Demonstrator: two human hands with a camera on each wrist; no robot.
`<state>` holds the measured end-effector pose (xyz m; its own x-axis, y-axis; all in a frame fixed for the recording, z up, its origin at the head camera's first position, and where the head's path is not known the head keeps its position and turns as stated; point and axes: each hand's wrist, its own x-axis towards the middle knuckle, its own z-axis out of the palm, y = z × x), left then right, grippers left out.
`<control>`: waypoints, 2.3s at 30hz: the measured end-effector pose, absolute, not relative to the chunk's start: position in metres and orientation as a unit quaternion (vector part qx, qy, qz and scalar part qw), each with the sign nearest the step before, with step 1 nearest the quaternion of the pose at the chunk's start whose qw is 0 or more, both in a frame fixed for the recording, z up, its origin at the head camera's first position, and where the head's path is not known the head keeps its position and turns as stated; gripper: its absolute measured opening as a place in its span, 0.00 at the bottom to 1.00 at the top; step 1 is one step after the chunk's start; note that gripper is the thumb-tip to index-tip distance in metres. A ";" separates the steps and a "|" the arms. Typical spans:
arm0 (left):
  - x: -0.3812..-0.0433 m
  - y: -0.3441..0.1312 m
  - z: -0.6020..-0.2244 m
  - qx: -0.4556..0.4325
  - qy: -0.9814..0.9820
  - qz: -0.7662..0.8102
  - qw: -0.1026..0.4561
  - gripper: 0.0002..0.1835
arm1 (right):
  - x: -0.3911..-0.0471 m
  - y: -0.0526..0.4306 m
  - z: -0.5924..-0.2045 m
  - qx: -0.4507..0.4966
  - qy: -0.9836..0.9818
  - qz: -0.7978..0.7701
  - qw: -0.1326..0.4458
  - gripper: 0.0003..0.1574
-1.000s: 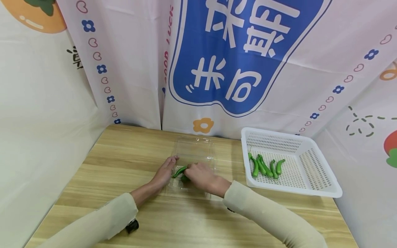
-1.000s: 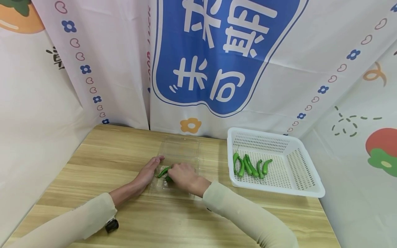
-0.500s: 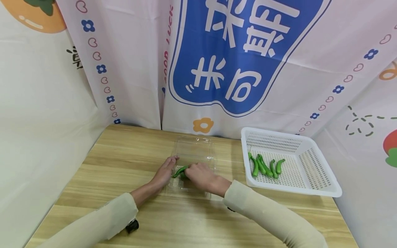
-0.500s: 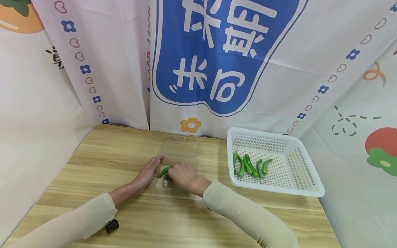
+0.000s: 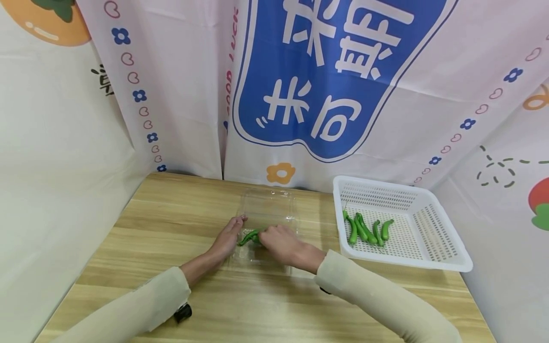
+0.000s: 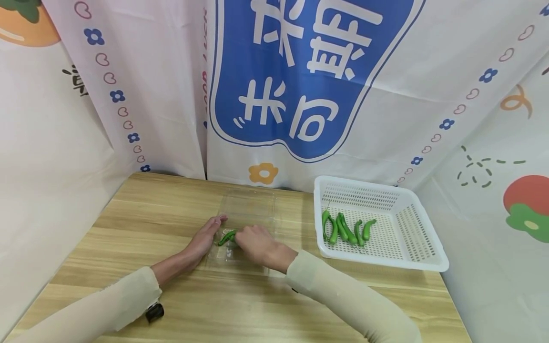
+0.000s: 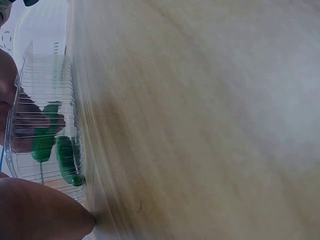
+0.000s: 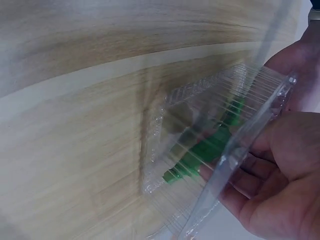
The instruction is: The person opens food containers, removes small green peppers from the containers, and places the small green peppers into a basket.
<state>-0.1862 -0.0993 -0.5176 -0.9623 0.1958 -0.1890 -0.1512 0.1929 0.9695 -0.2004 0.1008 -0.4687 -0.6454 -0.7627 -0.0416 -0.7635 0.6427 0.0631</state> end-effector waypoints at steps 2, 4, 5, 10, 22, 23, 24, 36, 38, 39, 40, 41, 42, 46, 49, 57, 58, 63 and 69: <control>-0.186 -0.099 -0.518 0.014 0.760 0.635 0.137 0.30 | -0.200 0.102 -0.467 -0.421 0.906 0.030 0.007 0.13; -0.186 -0.100 -0.519 0.013 0.760 0.635 0.137 0.30 | -0.199 0.104 -0.463 -0.421 0.907 0.025 0.008 0.12; -0.186 -0.100 -0.519 0.012 0.760 0.635 0.137 0.30 | -0.199 0.105 -0.461 -0.420 0.907 0.024 0.008 0.11; -0.186 -0.100 -0.519 0.012 0.761 0.635 0.134 0.30 | -0.196 0.110 -0.448 -0.417 0.908 0.025 -0.007 0.12; -0.184 -0.099 -0.518 0.012 0.756 0.640 0.135 0.30 | -0.196 0.124 -0.425 -0.402 0.915 -0.008 -0.019 0.09; -0.184 -0.099 -0.518 0.013 0.757 0.640 0.135 0.30 | -0.196 0.126 -0.422 -0.399 0.917 -0.012 -0.019 0.09; -0.185 -0.099 -0.519 0.012 0.756 0.640 0.136 0.30 | -0.197 0.128 -0.420 -0.396 0.918 -0.012 -0.021 0.09; -0.185 -0.100 -0.520 0.006 0.761 0.635 0.133 0.29 | -0.207 0.152 -0.391 -0.382 0.923 -0.038 -0.037 0.07; -0.186 -0.100 -0.521 0.006 0.762 0.634 0.132 0.29 | -0.208 0.156 -0.387 -0.377 0.925 -0.040 -0.036 0.10; -0.186 -0.100 -0.521 0.007 0.762 0.635 0.132 0.30 | -0.209 0.159 -0.384 -0.374 0.926 -0.038 -0.040 0.11; -0.186 -0.100 -0.522 0.008 0.760 0.636 0.132 0.29 | -0.209 0.162 -0.382 -0.370 0.927 -0.035 -0.043 0.11; -0.186 -0.099 -0.522 0.005 0.758 0.638 0.134 0.29 | -0.210 0.165 -0.381 -0.366 0.929 -0.032 -0.048 0.11; -0.186 -0.099 -0.522 0.006 0.757 0.639 0.135 0.29 | -0.210 0.168 -0.379 -0.362 0.930 -0.028 -0.053 0.12; -0.186 -0.099 -0.522 0.003 0.757 0.639 0.137 0.29 | -0.212 0.181 -0.374 -0.345 0.936 -0.011 -0.072 0.14; -0.186 -0.099 -0.523 0.003 0.758 0.638 0.135 0.29 | -0.214 0.189 -0.373 -0.338 0.938 -0.009 -0.076 0.17; -0.186 -0.099 -0.522 0.002 0.758 0.638 0.135 0.29 | -0.217 0.211 -0.374 -0.305 0.951 -0.013 -0.059 0.10; -0.186 -0.099 -0.522 0.003 0.758 0.638 0.135 0.29 | -0.217 0.213 -0.375 -0.302 0.952 -0.014 -0.058 0.10; -0.185 -0.099 -0.521 0.003 0.755 0.642 0.137 0.29 | -0.219 0.227 -0.376 -0.283 0.957 -0.020 -0.060 0.13; -0.185 -0.098 -0.521 -0.002 0.759 0.638 0.130 0.29 | -0.222 0.242 -0.374 -0.265 0.962 -0.023 -0.055 0.17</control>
